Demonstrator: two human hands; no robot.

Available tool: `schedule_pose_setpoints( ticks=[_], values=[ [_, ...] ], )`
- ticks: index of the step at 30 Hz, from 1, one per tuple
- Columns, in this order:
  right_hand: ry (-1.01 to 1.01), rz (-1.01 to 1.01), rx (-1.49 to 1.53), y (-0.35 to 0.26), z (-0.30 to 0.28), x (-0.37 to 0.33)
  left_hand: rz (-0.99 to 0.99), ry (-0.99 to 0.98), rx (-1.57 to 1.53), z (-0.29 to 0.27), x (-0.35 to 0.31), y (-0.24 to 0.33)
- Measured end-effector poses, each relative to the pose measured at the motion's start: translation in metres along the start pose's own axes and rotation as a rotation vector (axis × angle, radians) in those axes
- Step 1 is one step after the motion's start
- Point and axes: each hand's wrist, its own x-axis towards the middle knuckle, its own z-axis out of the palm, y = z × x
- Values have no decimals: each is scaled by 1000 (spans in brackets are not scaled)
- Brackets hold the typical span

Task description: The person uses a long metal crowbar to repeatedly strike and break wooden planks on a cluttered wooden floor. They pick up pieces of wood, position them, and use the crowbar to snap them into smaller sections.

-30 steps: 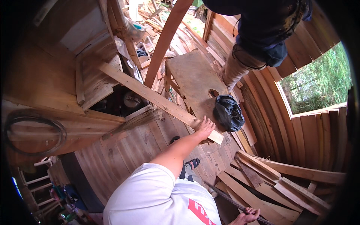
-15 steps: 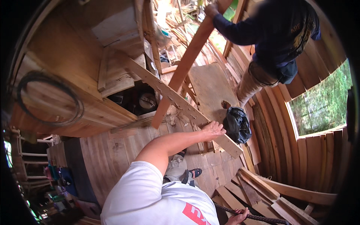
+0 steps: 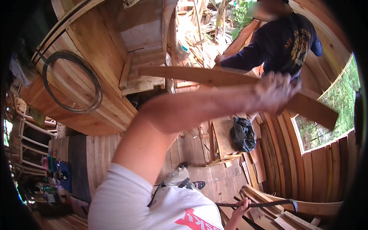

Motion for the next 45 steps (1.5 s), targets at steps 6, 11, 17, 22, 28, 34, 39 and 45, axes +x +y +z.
schedule_pose_setpoints(
  ticks=[6,11,17,22,28,34,39,45],
  values=[
    [-51,17,-47,-2,23,8,-178,378,-39,-132,-63,-49],
    [-120,45,-104,4,27,13,-360,357,-64,-212,-171,-83],
    [-190,130,-39,-3,53,19,-569,386,-29,-284,-271,-97],
    [-264,97,-105,5,67,18,-655,431,-50,-309,-318,-99],
    [-342,75,-191,8,80,-5,-682,510,-144,-329,-358,-96],
    [-430,17,-164,9,87,-45,-599,594,-403,-337,-364,-81],
    [-472,-49,-277,-2,81,-75,-524,651,-870,-292,-367,-48],
    [-577,-8,-358,15,68,-82,-859,592,-1295,-127,-422,45]
  ],
)
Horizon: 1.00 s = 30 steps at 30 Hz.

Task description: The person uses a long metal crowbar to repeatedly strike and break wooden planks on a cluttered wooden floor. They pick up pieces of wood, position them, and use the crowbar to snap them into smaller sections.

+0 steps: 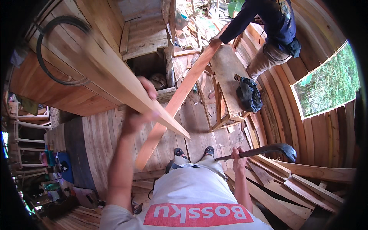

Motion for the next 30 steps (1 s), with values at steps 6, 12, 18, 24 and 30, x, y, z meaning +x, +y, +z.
schedule_pose_setpoints(
  ticks=[6,12,18,24,30],
  values=[
    [-81,37,-237,2,-13,8,-203,83,13,42,-84,-103],
    [-274,4,-421,-4,-30,6,-253,65,87,59,-108,-124],
    [-450,-87,-526,-8,-33,14,-309,73,167,74,-105,-109],
    [-625,-354,-592,10,-45,30,-207,159,395,102,-98,-92],
    [-529,-162,-425,-19,-40,41,-39,455,802,141,-89,-93]
  ],
)
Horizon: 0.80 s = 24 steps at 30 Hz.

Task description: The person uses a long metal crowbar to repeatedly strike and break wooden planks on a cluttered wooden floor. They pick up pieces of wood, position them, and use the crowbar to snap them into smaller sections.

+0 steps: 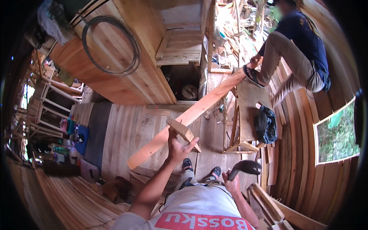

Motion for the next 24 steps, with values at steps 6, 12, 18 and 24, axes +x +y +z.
schedule_pose_setpoints(
  ticks=[6,12,18,24],
  values=[
    [136,-17,54,-60,-34,24,-60,85,16,16,5,19],
    [176,-149,-10,-97,-64,38,57,151,23,14,10,27],
    [-33,-22,-169,-112,-70,33,84,165,-1,6,10,27],
    [-267,-160,-68,-103,-73,16,10,-7,-247,-19,3,22]
  ],
)
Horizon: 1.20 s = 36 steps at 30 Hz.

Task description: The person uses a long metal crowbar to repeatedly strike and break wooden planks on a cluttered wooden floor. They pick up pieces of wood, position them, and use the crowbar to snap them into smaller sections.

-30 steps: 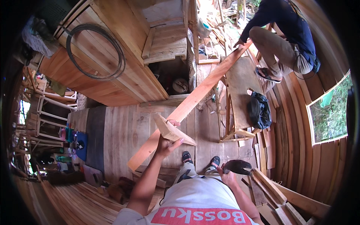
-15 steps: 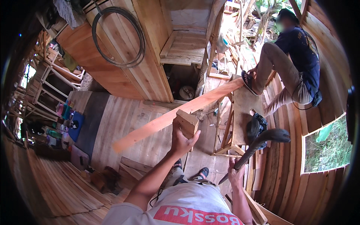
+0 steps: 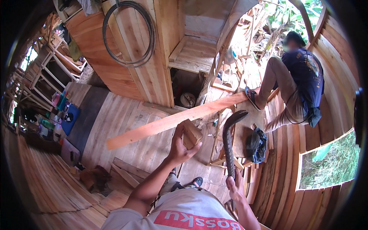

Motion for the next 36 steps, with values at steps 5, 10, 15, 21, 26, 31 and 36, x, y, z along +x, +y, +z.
schedule_pose_setpoints(
  ticks=[5,10,15,21,26,31,36],
  values=[
    [-156,-78,51,-51,-10,-6,66,123,37,-22,-14,15],
    [-167,-111,-31,-65,-7,0,68,135,82,-28,-25,19],
    [-192,-111,-323,-114,-20,3,97,134,91,-14,-40,10],
    [-149,-151,-452,-174,-64,1,86,120,45,6,-43,13],
    [-94,-235,-624,-193,-77,7,71,84,-23,15,-48,9],
    [-141,-212,-817,-152,-72,6,68,90,15,23,-50,13],
    [-113,-153,-828,-165,-75,17,45,61,58,12,-48,21]
  ],
)
